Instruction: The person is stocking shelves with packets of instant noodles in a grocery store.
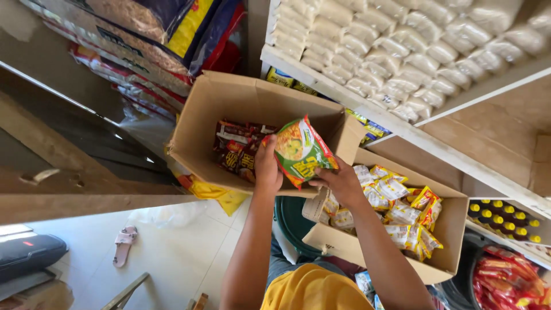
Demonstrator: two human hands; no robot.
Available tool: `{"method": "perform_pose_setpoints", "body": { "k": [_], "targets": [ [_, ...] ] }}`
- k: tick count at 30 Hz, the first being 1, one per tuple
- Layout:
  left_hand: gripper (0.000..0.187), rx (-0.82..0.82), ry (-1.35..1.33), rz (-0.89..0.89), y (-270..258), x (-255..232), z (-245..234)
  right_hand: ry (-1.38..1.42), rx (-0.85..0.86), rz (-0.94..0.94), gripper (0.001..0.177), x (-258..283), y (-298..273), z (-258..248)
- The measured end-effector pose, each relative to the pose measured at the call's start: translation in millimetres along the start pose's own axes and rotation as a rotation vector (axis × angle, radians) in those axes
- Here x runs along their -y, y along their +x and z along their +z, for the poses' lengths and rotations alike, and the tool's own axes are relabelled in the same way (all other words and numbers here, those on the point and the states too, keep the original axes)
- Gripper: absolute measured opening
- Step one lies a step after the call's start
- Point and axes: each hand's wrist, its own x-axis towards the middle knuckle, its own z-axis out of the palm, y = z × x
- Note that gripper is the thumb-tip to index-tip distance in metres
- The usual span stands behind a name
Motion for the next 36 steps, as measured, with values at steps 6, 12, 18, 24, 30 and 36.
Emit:
{"method": "perform_pose_setpoints", "body": {
  "k": [6, 12, 18, 24, 30, 36],
  "targets": [
    [0.024, 0.142, -0.08, 0.045, -30, 30, 1, 0.076, -0.052, -0.09, 0.037, -1, -28, -54],
    [0.018, 0.255, 0.253, -0.037, -80, 60, 37, 0.264, -0.184, -0.261, 0.017, -10, -57, -120],
    [0.011, 0.334, 0.297, 0.004, -102, 120, 59, 0.256, -0.49, -0.362, 0.023, 10, -94, -151],
    [0.02, 0.441, 0.63, 0.335, -135, 138, 114, -0.28, -0.863, -0.633, 0.024, 21, -124, -188],
    [0.037, 0.532, 0.907, 0.387, -159, 160, 146, -0.363, -0.731, -0.683, 0.025, 19, -156, -218],
    [0.039, 0.353, 0.726, 0.371, -176, 191, 162, -0.616, -0.872, -0.438, 0.024, 21, -167, -248]
  ]
}}
